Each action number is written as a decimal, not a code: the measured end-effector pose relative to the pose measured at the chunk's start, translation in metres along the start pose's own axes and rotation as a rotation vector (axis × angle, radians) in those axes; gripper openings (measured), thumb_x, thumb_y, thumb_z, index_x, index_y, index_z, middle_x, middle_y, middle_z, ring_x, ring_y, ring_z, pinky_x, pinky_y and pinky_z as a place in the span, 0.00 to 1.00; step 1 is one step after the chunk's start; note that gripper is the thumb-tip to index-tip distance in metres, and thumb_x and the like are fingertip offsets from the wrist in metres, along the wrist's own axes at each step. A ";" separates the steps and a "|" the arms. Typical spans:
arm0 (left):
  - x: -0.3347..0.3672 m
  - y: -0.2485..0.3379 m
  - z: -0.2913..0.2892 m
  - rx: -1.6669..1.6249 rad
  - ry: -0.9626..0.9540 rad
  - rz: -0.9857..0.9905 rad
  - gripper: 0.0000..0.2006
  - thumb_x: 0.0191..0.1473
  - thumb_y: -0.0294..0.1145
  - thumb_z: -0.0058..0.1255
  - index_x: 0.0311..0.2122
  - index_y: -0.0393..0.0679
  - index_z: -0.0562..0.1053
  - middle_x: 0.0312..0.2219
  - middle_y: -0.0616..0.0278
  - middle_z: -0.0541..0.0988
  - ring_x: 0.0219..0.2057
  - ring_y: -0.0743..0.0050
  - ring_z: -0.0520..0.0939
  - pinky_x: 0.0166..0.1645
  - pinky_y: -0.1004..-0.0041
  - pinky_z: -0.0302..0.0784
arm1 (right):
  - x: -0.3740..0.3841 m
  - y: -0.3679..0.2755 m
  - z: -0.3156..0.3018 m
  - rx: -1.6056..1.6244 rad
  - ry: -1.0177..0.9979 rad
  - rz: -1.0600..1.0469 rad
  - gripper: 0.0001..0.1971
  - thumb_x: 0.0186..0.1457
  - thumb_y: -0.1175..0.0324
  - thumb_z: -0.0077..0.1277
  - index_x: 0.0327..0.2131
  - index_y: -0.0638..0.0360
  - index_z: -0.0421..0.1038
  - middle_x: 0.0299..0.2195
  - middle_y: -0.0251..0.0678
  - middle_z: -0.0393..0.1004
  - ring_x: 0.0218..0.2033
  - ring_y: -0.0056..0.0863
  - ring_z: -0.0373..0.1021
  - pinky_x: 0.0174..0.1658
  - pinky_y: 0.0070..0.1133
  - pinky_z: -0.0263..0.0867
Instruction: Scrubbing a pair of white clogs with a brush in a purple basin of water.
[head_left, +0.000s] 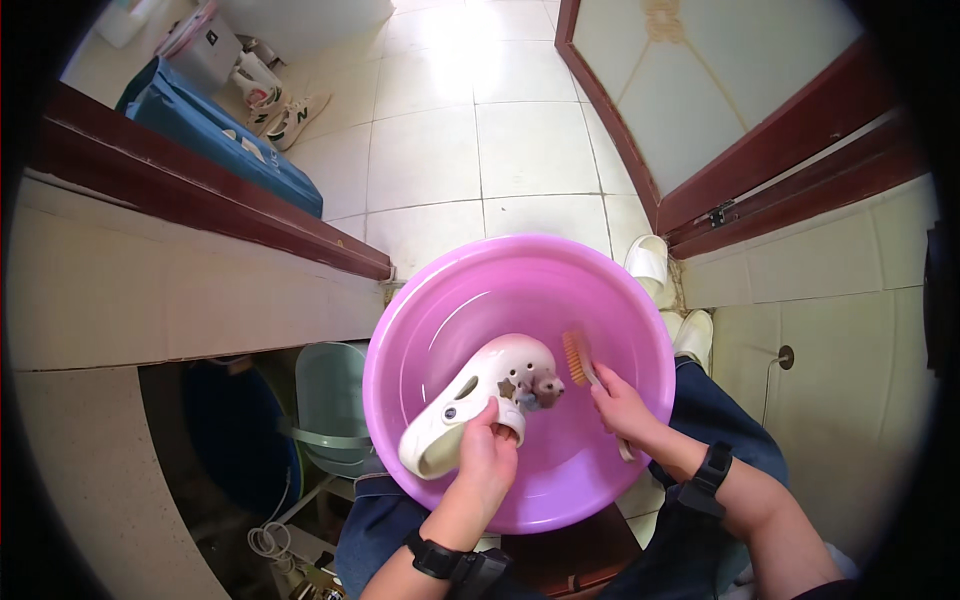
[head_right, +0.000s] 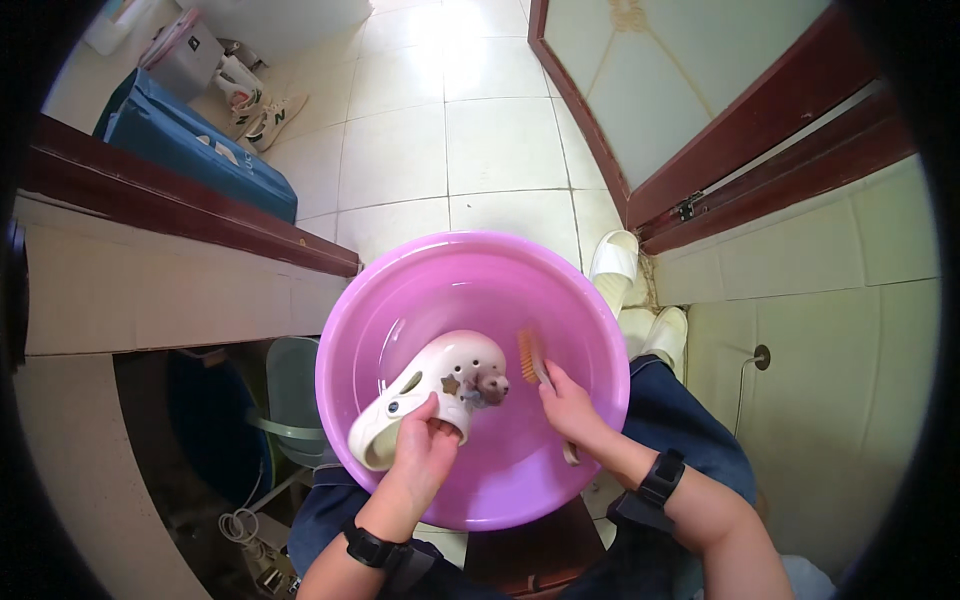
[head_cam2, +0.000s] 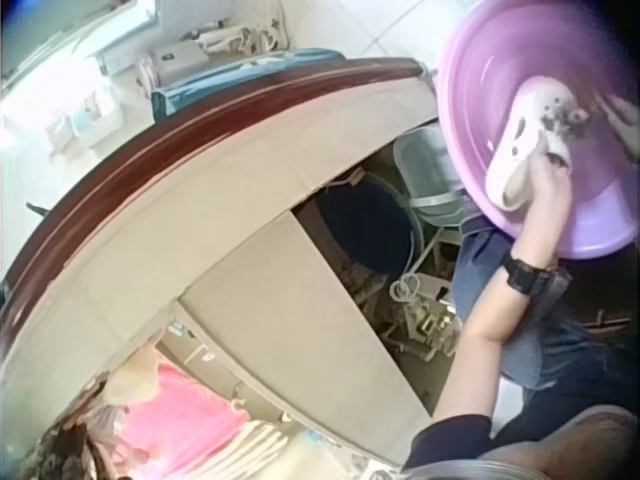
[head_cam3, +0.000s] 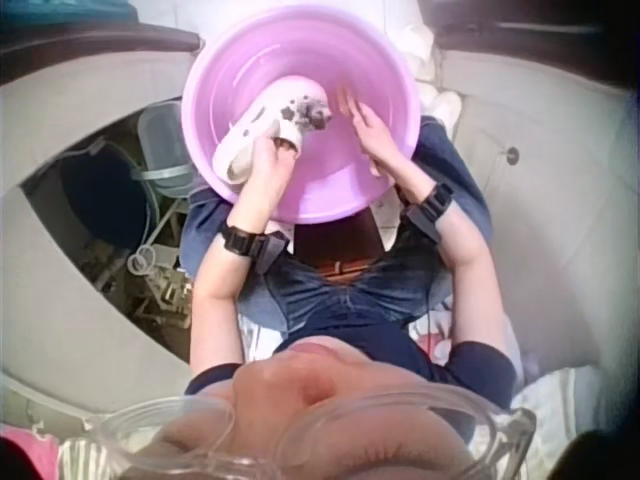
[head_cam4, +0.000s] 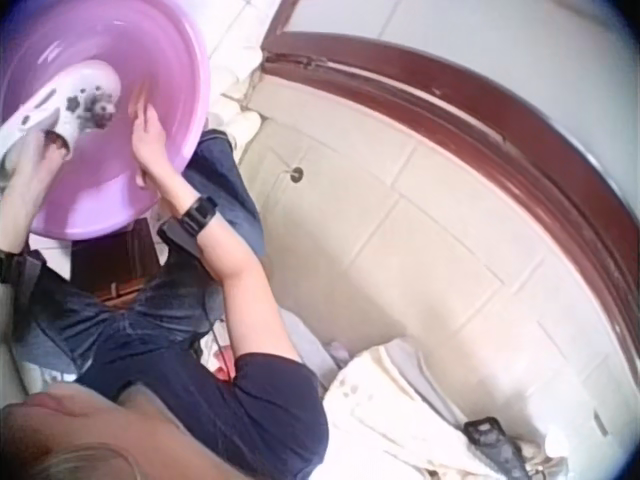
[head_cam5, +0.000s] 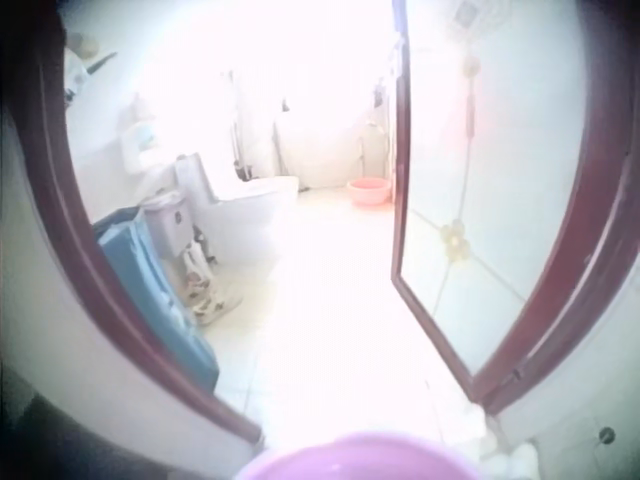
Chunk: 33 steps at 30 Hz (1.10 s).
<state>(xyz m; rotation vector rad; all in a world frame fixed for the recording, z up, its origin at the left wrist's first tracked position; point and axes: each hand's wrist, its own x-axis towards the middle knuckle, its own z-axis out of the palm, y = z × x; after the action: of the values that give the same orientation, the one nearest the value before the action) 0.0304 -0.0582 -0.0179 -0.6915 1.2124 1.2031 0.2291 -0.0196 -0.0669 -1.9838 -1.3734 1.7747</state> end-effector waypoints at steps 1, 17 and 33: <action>0.004 -0.001 -0.004 -0.001 0.003 0.003 0.18 0.56 0.30 0.46 0.52 0.37 0.63 0.47 0.57 0.71 0.49 0.66 0.71 0.55 0.68 0.64 | 0.000 -0.004 0.000 0.000 0.000 -0.004 0.24 0.57 0.67 0.40 0.57 0.62 0.55 0.52 0.51 0.64 0.55 0.42 0.60 0.56 0.26 0.55; -0.006 -0.010 -0.005 0.443 0.059 0.022 0.16 0.56 0.26 0.46 0.51 0.42 0.66 0.45 0.63 0.72 0.46 0.73 0.72 0.51 0.73 0.65 | -0.017 -0.027 0.014 0.504 -0.034 0.203 0.26 0.59 0.68 0.40 0.61 0.36 0.50 0.19 0.28 0.58 0.16 0.16 0.54 0.18 0.16 0.54; -0.017 -0.014 0.018 0.407 -0.062 0.134 0.17 0.56 0.24 0.43 0.52 0.36 0.64 0.46 0.60 0.71 0.47 0.73 0.71 0.51 0.73 0.66 | -0.049 -0.093 0.028 -0.168 0.068 -0.363 0.25 0.54 0.68 0.43 0.57 0.34 0.59 0.23 0.50 0.72 0.26 0.49 0.70 0.31 0.38 0.65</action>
<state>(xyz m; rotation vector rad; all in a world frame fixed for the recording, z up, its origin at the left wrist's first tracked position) 0.0509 -0.0514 0.0006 -0.2722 1.4142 1.0322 0.1625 -0.0128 0.0192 -1.7075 -1.7753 1.4611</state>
